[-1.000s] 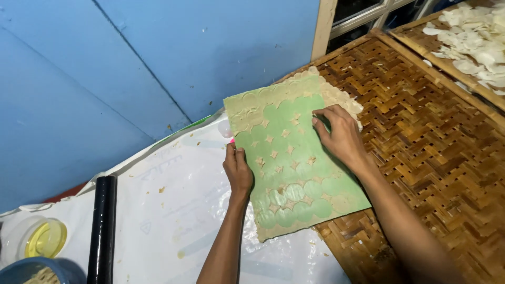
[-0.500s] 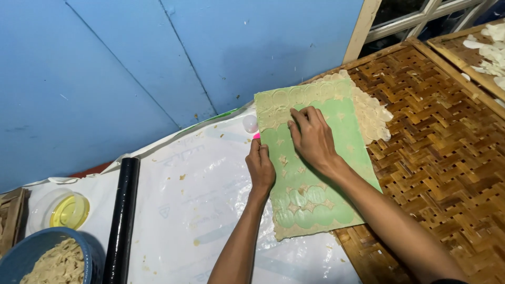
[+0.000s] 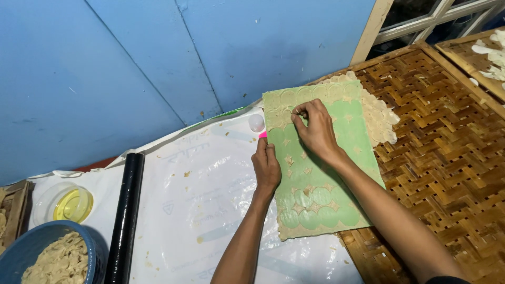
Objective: Preparing and shaping small dough discs using a stencil board and a pressing tool.
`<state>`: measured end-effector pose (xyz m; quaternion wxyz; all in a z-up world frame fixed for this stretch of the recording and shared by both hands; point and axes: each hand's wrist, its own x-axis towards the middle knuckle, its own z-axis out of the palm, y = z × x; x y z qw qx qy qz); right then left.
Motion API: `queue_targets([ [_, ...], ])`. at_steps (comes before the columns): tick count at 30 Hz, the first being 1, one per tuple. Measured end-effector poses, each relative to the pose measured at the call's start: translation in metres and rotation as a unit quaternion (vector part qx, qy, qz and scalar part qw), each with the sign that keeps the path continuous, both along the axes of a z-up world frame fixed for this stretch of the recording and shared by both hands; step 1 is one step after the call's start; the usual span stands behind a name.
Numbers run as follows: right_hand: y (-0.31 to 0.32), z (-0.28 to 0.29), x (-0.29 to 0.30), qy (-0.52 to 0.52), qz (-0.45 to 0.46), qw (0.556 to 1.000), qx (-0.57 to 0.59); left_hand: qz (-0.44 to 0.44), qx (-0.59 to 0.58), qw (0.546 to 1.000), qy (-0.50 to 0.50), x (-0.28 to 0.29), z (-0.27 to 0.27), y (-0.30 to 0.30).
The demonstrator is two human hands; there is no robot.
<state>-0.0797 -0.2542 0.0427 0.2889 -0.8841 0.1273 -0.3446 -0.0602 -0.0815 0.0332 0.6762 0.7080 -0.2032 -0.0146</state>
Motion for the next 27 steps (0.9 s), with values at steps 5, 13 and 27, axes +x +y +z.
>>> queue_targets([
  [5, 0.012, 0.014, -0.008, -0.014, 0.001, 0.998, -0.067, -0.006, -0.008, 1.0, -0.006, 0.004, -0.013, -0.002],
  [13, 0.011, 0.014, -0.008, 0.002, -0.008, 0.995, -0.096, -0.004, 0.002, 1.0, -0.001, 0.002, -0.007, -0.003],
  [27, 0.009, 0.013, -0.029, 0.005, 0.064, 0.992, 0.105, 0.012, 0.011, 1.0, 0.01, -0.002, 0.0, -0.003],
])
